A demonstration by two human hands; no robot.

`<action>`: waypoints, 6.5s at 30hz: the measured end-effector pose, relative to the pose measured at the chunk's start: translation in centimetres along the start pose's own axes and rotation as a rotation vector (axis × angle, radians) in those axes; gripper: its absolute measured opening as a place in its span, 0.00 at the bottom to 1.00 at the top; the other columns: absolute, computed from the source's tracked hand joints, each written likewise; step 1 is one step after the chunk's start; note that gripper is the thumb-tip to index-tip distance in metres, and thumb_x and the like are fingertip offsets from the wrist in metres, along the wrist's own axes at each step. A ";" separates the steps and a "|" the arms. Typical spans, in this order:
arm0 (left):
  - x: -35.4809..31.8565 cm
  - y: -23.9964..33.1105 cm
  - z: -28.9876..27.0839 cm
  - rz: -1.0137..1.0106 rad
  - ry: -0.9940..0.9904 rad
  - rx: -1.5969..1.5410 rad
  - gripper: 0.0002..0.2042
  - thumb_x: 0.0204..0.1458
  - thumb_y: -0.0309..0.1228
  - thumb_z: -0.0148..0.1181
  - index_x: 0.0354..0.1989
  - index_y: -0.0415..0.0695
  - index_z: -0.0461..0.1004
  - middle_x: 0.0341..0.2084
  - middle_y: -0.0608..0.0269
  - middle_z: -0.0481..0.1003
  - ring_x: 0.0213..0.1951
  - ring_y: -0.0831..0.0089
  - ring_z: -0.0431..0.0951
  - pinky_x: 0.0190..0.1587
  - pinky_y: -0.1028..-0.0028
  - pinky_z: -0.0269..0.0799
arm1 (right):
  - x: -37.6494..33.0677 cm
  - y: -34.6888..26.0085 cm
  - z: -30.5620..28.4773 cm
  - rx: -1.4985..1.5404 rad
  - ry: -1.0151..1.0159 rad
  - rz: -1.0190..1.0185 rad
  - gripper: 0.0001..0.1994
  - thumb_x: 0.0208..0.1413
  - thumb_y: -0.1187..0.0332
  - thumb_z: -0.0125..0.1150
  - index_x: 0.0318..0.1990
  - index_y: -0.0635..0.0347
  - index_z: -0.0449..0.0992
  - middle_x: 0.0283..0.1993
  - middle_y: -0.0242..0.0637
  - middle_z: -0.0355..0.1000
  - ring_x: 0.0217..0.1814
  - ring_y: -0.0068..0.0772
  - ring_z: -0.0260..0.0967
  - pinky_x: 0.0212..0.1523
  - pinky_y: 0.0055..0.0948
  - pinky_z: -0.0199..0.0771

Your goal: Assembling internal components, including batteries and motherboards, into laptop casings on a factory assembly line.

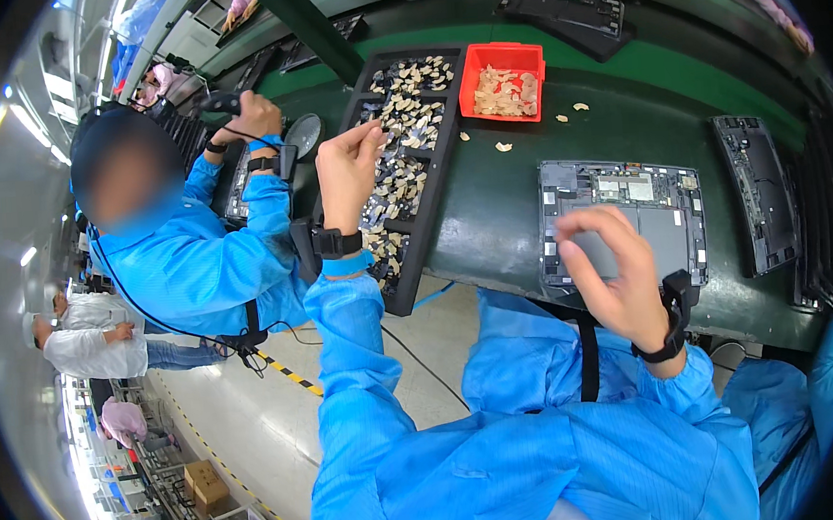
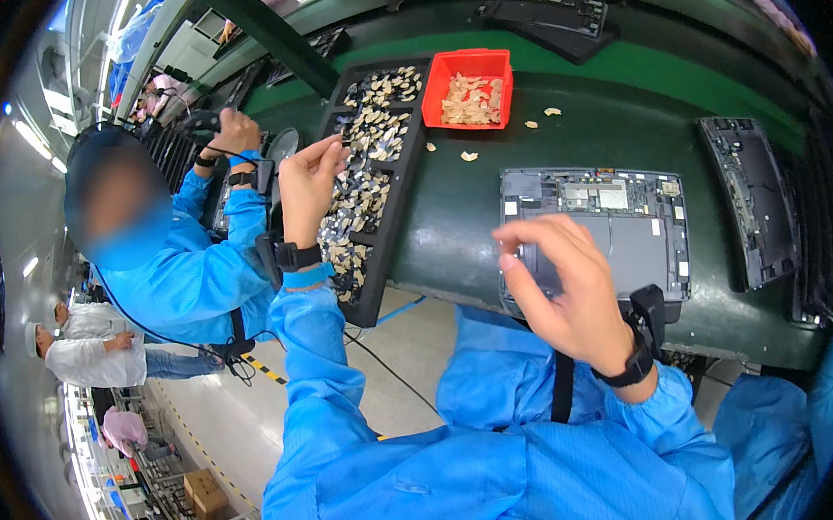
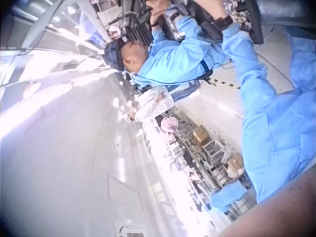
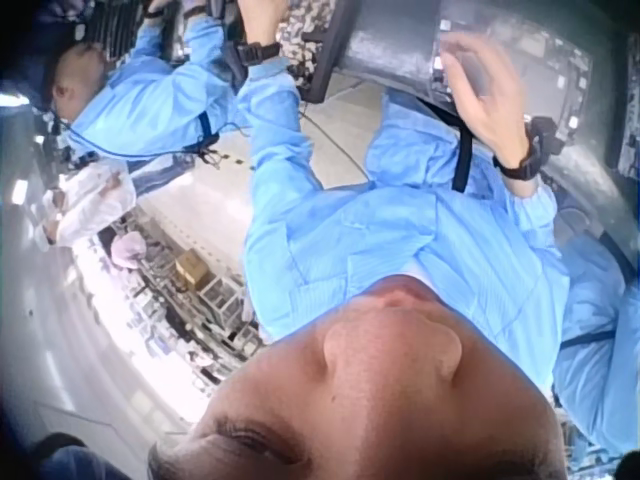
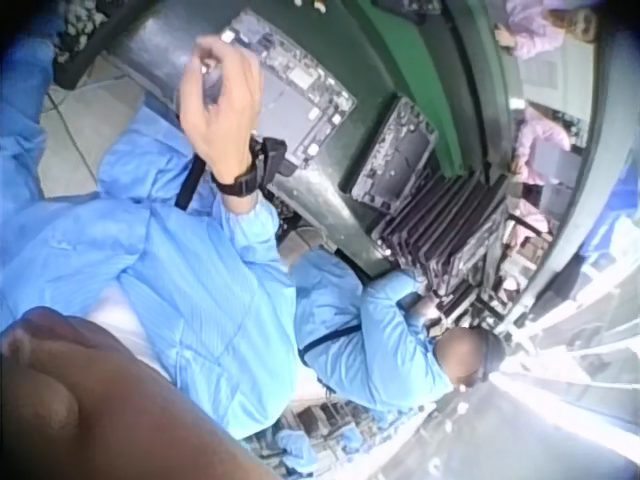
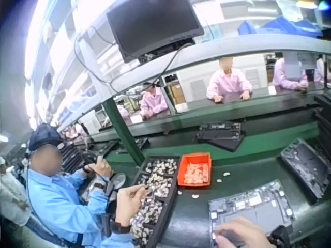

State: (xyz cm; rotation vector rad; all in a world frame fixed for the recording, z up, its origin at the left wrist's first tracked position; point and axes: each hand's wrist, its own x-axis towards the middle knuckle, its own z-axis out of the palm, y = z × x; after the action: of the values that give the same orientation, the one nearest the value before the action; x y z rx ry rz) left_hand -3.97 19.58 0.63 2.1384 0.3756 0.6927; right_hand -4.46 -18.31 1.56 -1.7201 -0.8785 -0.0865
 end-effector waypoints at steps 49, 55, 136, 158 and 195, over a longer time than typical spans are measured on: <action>-1.8 11.0 17.0 0.725 -0.068 0.027 0.07 0.49 0.26 0.74 0.37 0.43 0.87 0.39 0.60 0.85 0.44 0.61 0.84 0.48 0.62 0.77 | 9.1 12.4 -3.3 0.322 0.014 0.433 0.10 0.70 0.72 0.61 0.53 0.68 0.81 0.35 0.31 0.81 0.30 0.15 0.69 0.32 0.19 0.71; -2.1 10.0 17.7 0.760 -0.090 0.062 0.10 0.50 0.28 0.73 0.41 0.44 0.88 0.41 0.64 0.86 0.43 0.62 0.83 0.47 0.63 0.77 | 8.8 11.4 -3.5 0.196 -0.115 0.335 0.08 0.69 0.73 0.61 0.47 0.70 0.82 0.32 0.31 0.79 0.32 0.17 0.70 0.36 0.23 0.74; -12.1 13.2 20.3 0.656 -0.753 0.097 0.20 0.47 0.37 0.77 0.51 0.51 0.87 0.64 0.46 0.74 0.46 0.57 0.83 0.48 0.63 0.82 | -3.1 7.2 -9.3 -0.348 0.202 0.685 0.05 0.57 0.70 0.69 0.32 0.61 0.85 0.23 0.35 0.81 0.23 0.33 0.78 0.40 0.30 0.71; -12.0 15.3 20.8 0.650 -0.754 0.259 0.17 0.53 0.40 0.73 0.52 0.55 0.86 0.63 0.52 0.76 0.41 0.60 0.81 0.45 0.64 0.82 | -2.0 4.9 -10.8 -0.406 0.116 0.568 0.17 0.64 0.77 0.58 0.60 0.58 0.72 0.29 0.46 0.80 0.30 0.52 0.79 0.34 0.45 0.73; -13.7 17.4 26.4 0.759 -0.699 -0.088 0.13 0.55 0.28 0.70 0.48 0.42 0.85 0.39 0.58 0.85 0.41 0.64 0.85 0.46 0.64 0.75 | -7.5 9.7 -16.9 0.370 0.436 0.654 0.15 0.64 0.80 0.66 0.56 0.65 0.71 0.53 0.40 0.77 0.51 0.24 0.79 0.53 0.22 0.78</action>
State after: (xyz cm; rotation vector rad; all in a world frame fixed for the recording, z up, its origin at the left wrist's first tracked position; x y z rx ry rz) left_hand 1.19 -14.23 -3.45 2.2538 -0.8560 0.2931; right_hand 2.20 -37.33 -3.89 -1.4784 0.0132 0.1294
